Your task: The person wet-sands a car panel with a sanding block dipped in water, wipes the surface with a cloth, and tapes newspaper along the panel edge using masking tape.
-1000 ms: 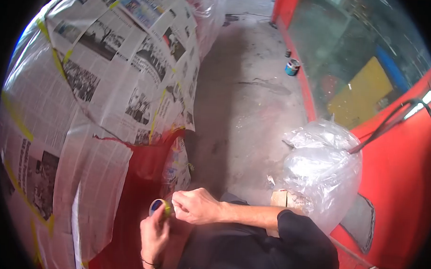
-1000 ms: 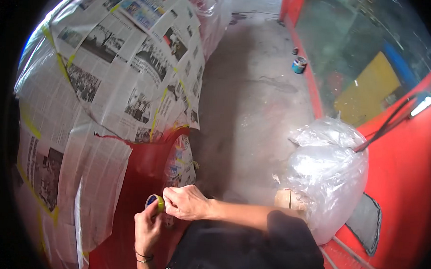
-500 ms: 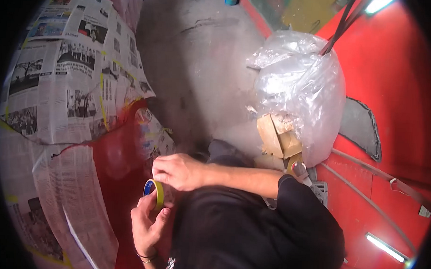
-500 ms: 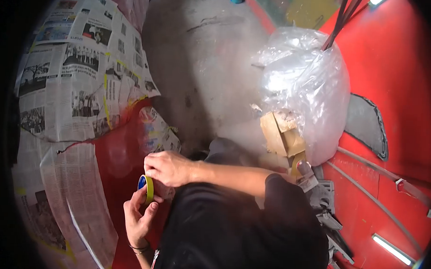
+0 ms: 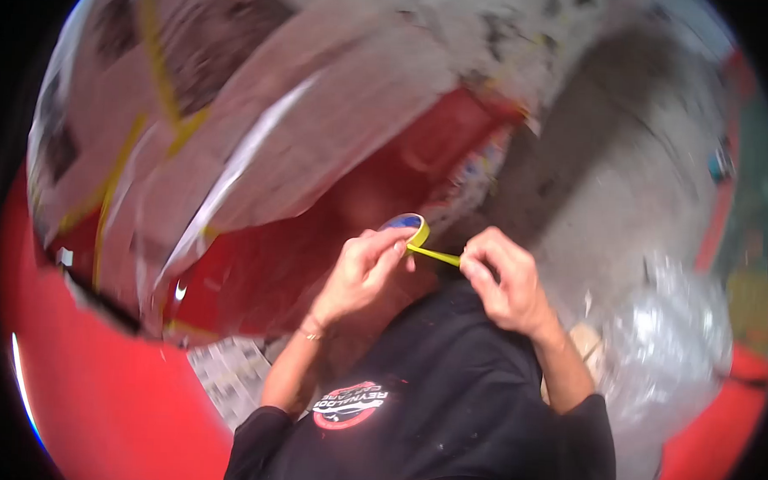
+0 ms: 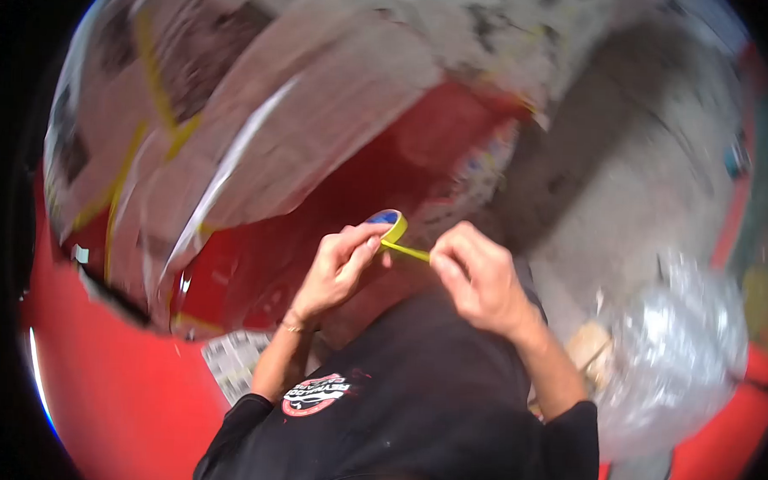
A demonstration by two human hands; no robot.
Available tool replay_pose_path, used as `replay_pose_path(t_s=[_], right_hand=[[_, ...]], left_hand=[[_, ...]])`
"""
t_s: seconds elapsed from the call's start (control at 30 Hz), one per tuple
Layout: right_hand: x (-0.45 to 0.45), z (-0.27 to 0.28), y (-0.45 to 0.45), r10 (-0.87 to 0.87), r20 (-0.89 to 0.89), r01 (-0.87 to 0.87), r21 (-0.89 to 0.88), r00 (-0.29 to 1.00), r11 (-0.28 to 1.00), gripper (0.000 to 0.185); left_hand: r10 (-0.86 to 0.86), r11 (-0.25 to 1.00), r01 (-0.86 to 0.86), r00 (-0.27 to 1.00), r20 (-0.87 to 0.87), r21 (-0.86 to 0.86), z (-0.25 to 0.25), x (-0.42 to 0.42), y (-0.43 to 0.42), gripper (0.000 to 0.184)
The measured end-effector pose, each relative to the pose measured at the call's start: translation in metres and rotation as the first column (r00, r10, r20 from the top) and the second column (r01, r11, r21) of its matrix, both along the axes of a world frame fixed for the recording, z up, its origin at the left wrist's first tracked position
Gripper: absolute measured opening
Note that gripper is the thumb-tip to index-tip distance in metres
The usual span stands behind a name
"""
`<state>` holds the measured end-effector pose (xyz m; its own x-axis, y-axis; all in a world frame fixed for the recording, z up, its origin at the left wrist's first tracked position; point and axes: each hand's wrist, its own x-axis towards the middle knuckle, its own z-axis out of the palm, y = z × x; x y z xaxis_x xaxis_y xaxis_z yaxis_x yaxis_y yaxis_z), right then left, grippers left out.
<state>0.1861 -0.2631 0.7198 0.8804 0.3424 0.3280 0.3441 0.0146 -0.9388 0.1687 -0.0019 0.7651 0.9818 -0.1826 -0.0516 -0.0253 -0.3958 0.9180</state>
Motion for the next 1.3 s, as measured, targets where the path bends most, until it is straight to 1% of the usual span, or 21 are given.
replay_pose_path(t_s=[0.03,0.07,0.13,0.17,0.2,0.23,0.3,0.33,0.37,0.4,0.43,0.5,0.6,0.7,0.77,0.83,1.0,1.07,1.17,1.23,1.3], right_hand=[[0.002,0.004,0.01,0.065,0.067,-0.065,-0.002,0.996,0.998,0.005],[0.007,0.004,0.017,0.141,0.031,-0.143,0.08,0.99,0.987,0.004],[0.044,0.001,0.019,0.342,0.012,-0.338,0.177,0.94,0.924,0.004],[0.059,-0.003,0.017,0.435,-0.017,-0.42,0.224,0.9,0.879,0.004],[0.079,-0.008,0.017,0.553,-0.142,-0.508,0.263,0.821,0.821,0.005],[0.099,-0.013,0.022,0.602,-0.173,-0.545,0.286,0.78,0.788,0.014],[0.134,-0.015,0.03,0.61,-0.149,-0.561,0.273,0.778,0.782,0.024],[0.15,-0.018,0.032,0.558,-0.111,-0.525,0.233,0.822,0.819,0.031],[0.163,-0.013,0.033,0.496,-0.034,-0.474,0.241,0.868,0.847,0.027],[0.173,-0.006,0.033,0.439,-0.06,-0.413,0.246,0.897,0.877,0.033],[0.182,0.003,0.034,0.367,-0.089,-0.336,0.248,0.926,0.908,0.044],[0.208,0.022,0.039,0.12,0.242,-0.133,0.036,0.963,0.99,0.07],[0.239,0.036,0.054,0.121,0.649,-0.023,-0.158,0.751,0.987,0.08],[0.256,0.023,0.079,0.151,0.834,0.066,-0.218,0.531,0.974,0.086],[0.265,0.022,0.088,0.154,0.869,0.071,-0.211,0.47,0.975,0.095],[0.273,0.021,0.097,0.124,0.894,0.136,-0.2,0.43,0.97,0.102],[0.297,0.014,0.12,0.061,0.941,0.311,-0.171,0.333,0.935,0.116],[0.313,0.027,0.124,0.015,0.956,0.278,-0.1,0.293,0.955,0.116],[0.338,0.06,0.128,-0.078,0.973,0.222,0.028,0.219,0.975,0.112],[0.346,0.086,0.127,-0.072,0.974,0.235,0.02,0.215,0.972,0.108],[0.335,0.113,0.123,0.03,0.939,0.242,-0.119,0.344,0.963,0.094]], left_hand=[[0.234,0.899,-0.297,0.947,-0.221,-0.322,-0.029,-0.009,0.016,0.025],[0.471,0.841,-0.493,0.87,-0.148,-0.223,-0.064,-0.013,0.051,0.029],[0.583,0.714,-0.634,0.773,-0.249,-0.297,-0.099,-0.038,0.107,0.027],[0.622,0.651,-0.699,0.715,-0.319,-0.296,-0.096,-0.047,0.11,0.026],[0.728,0.594,-0.777,0.629,-0.272,-0.207,-0.096,-0.054,0.112,0.028],[0.818,0.523,-0.843,0.538,-0.203,-0.126,-0.071,-0.048,0.107,0.029],[0.887,0.431,-0.869,0.457,-0.061,-0.243,-0.038,-0.05,0.108,0.03],[0.909,0.396,-0.892,0.414,-0.042,-0.219,-0.017,-0.055,0.111,0.032],[0.921,0.371,-0.906,0.387,-0.042,-0.205,0.004,-0.058,0.112,0.04],[0.924,0.347,-0.919,0.369,-0.1,-0.185,0.017,-0.061,0.119,0.049],[0.891,0.372,-0.899,0.416,-0.181,-0.233,0.034,-0.058,0.122,0.053],[0.84,0.386,-0.902,0.431,-0.33,-0.195,0.049,-0.037,0.129,0.075],[0.769,0.454,-0.853,0.522,-0.371,-0.258,0.058,-0.013,0.141,0.067],[0.781,0.371,-0.854,0.499,-0.375,-0.365,0.064,0.001,0.151,0.054],[0.774,0.397,-0.836,0.527,-0.352,-0.38,0.072,0.01,0.157,0.046],[0.837,0.392,-0.839,0.496,-0.233,-0.377,0.074,0.017,0.156,0.041],[0.742,0.379,-0.665,0.634,-0.217,-0.643,0.089,0.019,0.162,0.022],[0.684,0.351,-0.589,0.692,-0.23,-0.728,0.088,0.021,0.166,0.018],[0.671,0.305,-0.495,0.717,-0.185,-0.813,0.089,0.028,0.169,0.023],[0.648,0.308,-0.457,0.743,-0.168,-0.834,0.092,0.032,0.174,0.032],[0.61,0.48,-0.53,0.774,-0.169,-0.699,0.103,0.024,0.173,0.038]])
